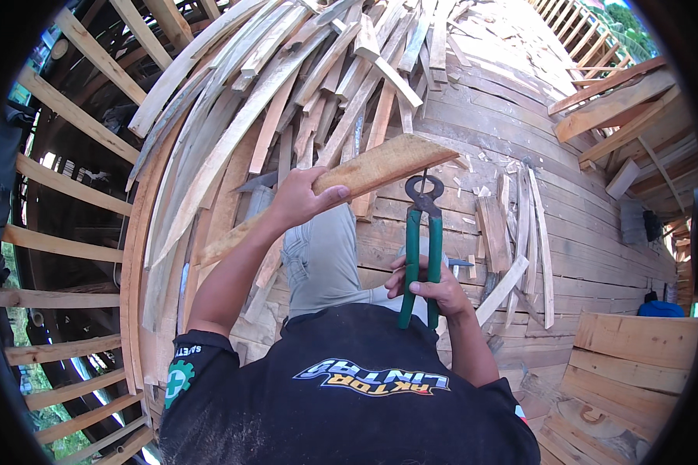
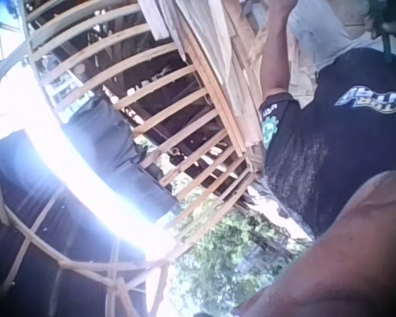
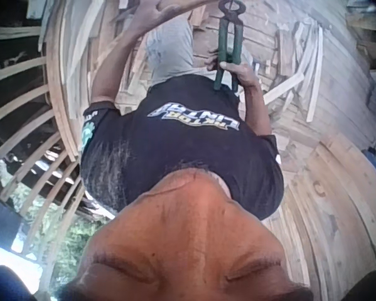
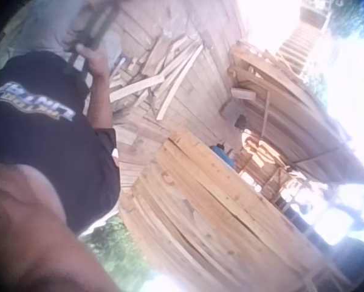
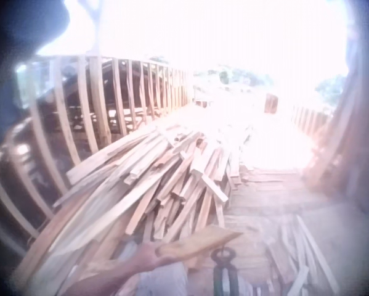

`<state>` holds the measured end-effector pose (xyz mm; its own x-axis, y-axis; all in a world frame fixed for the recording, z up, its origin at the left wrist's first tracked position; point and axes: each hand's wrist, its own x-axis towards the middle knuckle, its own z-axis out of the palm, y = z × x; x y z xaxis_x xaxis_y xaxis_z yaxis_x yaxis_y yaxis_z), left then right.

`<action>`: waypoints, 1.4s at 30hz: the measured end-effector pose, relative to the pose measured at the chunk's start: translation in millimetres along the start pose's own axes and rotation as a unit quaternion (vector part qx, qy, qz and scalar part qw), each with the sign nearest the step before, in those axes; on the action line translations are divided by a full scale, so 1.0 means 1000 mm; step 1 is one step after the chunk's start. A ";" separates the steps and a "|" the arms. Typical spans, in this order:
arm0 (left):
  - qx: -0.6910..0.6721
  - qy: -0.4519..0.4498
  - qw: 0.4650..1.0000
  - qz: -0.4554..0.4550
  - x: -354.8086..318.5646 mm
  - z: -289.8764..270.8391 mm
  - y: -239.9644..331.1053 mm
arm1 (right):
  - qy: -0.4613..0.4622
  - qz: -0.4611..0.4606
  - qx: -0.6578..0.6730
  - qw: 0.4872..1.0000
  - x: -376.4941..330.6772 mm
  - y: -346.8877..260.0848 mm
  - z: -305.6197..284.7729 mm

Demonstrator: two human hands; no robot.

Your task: The person sits on a wooden platform and uses pincers and a hammer to trim pieces of wood and remove nails from them.

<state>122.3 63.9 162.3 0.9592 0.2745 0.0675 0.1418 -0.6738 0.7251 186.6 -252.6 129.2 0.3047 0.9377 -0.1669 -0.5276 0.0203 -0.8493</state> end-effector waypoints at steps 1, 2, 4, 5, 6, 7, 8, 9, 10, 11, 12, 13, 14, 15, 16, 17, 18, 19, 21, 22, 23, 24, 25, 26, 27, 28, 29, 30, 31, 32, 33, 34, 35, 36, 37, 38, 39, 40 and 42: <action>-0.006 0.004 1.000 0.008 0.001 0.000 0.004 | -0.003 0.001 -0.015 1.000 -0.001 -0.003 -0.003; -0.011 0.009 1.000 0.015 0.003 0.000 0.006 | -0.006 0.002 -0.005 1.000 -0.002 -0.007 -0.003; -0.013 0.007 1.000 0.007 0.001 0.000 0.004 | -0.012 0.007 0.021 1.000 -0.003 -0.009 0.001; -0.014 0.006 1.000 0.003 0.000 -0.001 0.001 | -0.023 0.010 0.029 0.999 -0.002 -0.007 0.002; -0.018 0.002 1.000 0.011 0.003 0.001 -0.001 | -0.030 0.010 0.035 0.999 -0.001 -0.007 0.002; -0.011 -0.006 1.000 0.010 0.004 0.002 -0.002 | -0.037 0.009 0.041 0.998 -0.002 -0.006 0.003; -0.004 -0.013 1.000 0.010 0.002 0.003 -0.001 | -0.033 0.006 0.041 0.999 -0.005 -0.002 0.003; 0.005 -0.020 1.000 0.011 0.001 0.004 0.002 | -0.018 0.003 0.033 0.999 -0.006 -0.001 0.003; -0.007 -0.015 1.000 0.023 0.000 0.005 0.003 | -0.004 0.000 0.025 1.000 -0.007 0.000 0.003; -0.019 -0.009 0.999 0.036 -0.001 0.006 0.003 | 0.011 -0.002 0.016 1.000 -0.009 0.001 0.003; -0.032 -0.006 0.998 0.047 -0.002 0.008 0.006 | 0.020 -0.002 0.011 1.000 -0.013 0.004 0.003; -0.055 -0.025 0.997 0.040 -0.002 0.009 0.011 | 0.022 -0.018 0.002 1.000 -0.014 0.005 0.003; -0.077 -0.045 0.995 0.033 -0.001 0.007 0.017 | 0.023 -0.032 -0.008 0.999 -0.015 0.003 0.002; -0.097 -0.056 0.993 0.022 0.000 0.003 0.023 | 0.017 -0.046 -0.021 0.999 -0.014 0.000 0.002; -0.111 -0.070 0.991 0.019 0.002 0.007 0.022 | 0.030 -0.049 -0.026 0.998 -0.017 -0.003 0.003; -0.126 -0.084 0.988 0.015 0.005 0.015 0.017 | 0.044 -0.051 -0.032 0.997 -0.020 -0.006 0.006; -0.140 -0.093 0.986 0.012 0.007 0.020 0.014 | 0.053 -0.054 -0.039 0.996 -0.021 -0.010 0.006; -0.140 -0.101 0.985 -0.005 0.010 0.025 0.013 | 0.064 -0.061 -0.057 0.994 -0.022 -0.010 0.003; -0.143 -0.123 0.981 -0.039 0.014 0.037 0.009 | 0.090 -0.073 -0.091 0.989 -0.024 -0.005 -0.007; -0.133 -0.126 0.982 -0.043 0.015 0.044 0.002 | 0.110 -0.075 -0.114 0.985 -0.025 -0.003 -0.008; -0.130 -0.137 0.980 -0.055 0.016 0.048 -0.002 | 0.112 -0.045 -0.101 0.988 -0.027 -0.004 -0.011; -0.128 -0.149 0.978 -0.071 0.015 0.052 -0.005 | 0.113 -0.012 -0.086 0.990 -0.030 -0.005 -0.014; -0.126 -0.160 0.975 -0.086 0.014 0.056 -0.008 | 0.113 0.020 -0.070 0.991 -0.033 -0.005 -0.016; -0.111 -0.169 0.975 -0.097 0.013 0.061 -0.018 | 0.106 0.021 -0.057 0.992 -0.034 -0.003 -0.018; -0.096 -0.178 0.974 -0.106 0.015 0.066 -0.024 | 0.101 0.022 -0.044 0.994 -0.035 0.000 -0.021; -0.081 -0.186 0.972 -0.115 0.016 0.069 -0.030 | 0.095 0.023 -0.031 0.995 -0.036 0.002 -0.025; -0.075 -0.180 0.975 -0.105 0.015 0.073 -0.036 | 0.093 0.032 -0.030 0.995 -0.037 0.005 -0.029; -0.070 -0.174 0.978 -0.096 0.014 0.077 -0.036 | 0.092 0.043 -0.028 0.994 -0.038 0.007 -0.034; -0.065 -0.168 0.980 -0.087 0.013 0.080 -0.035 | 0.090 0.054 -0.027 0.994 -0.039 0.010 -0.038; -0.058 -0.161 0.982 -0.076 0.013 0.083 -0.037 | 0.105 0.067 -0.043 0.991 -0.040 0.013 -0.041; -0.049 -0.153 0.985 -0.068 0.011 0.087 -0.040 | 0.118 0.081 -0.058 0.988 -0.041 0.016 -0.044; -0.041 -0.144 0.987 -0.059 0.010 0.091 -0.043 | 0.130 0.095 -0.074 0.984 -0.042 0.019 -0.046; -0.031 -0.139 0.988 -0.057 0.008 0.095 -0.046 | 0.130 0.103 -0.077 0.983 -0.042 0.021 -0.049; -0.022 -0.137 0.989 -0.055 0.007 0.099 -0.049 | 0.131 0.110 -0.079 0.982 -0.042 0.023 -0.052; -0.013 -0.135 0.989 -0.052 0.005 0.103 -0.052 | 0.133 0.117 -0.080 0.981 -0.043 0.025 -0.055; -0.018 -0.147 0.987 -0.062 0.005 0.105 -0.056 | 0.116 0.114 -0.064 0.985 -0.044 0.028 -0.059; -0.023 -0.159 0.984 -0.071 0.007 0.108 -0.057 | 0.100 0.110 -0.049 0.988 -0.046 0.030 -0.064; -0.028 -0.171 0.982 -0.081 0.009 0.110 -0.059 | 0.084 0.106 -0.033 0.990 -0.047 0.031 -0.067; -0.027 -0.194 0.976 -0.095 0.014 0.111 -0.062 | 0.077 0.101 0.001 0.992 -0.046 0.030 -0.067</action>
<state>154.1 33.3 42.4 0.9387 0.1035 -0.3289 0.3234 -0.5952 0.7356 210.1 -318.5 77.9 0.3099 0.8585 -0.4085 -0.5925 -0.1616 -0.7892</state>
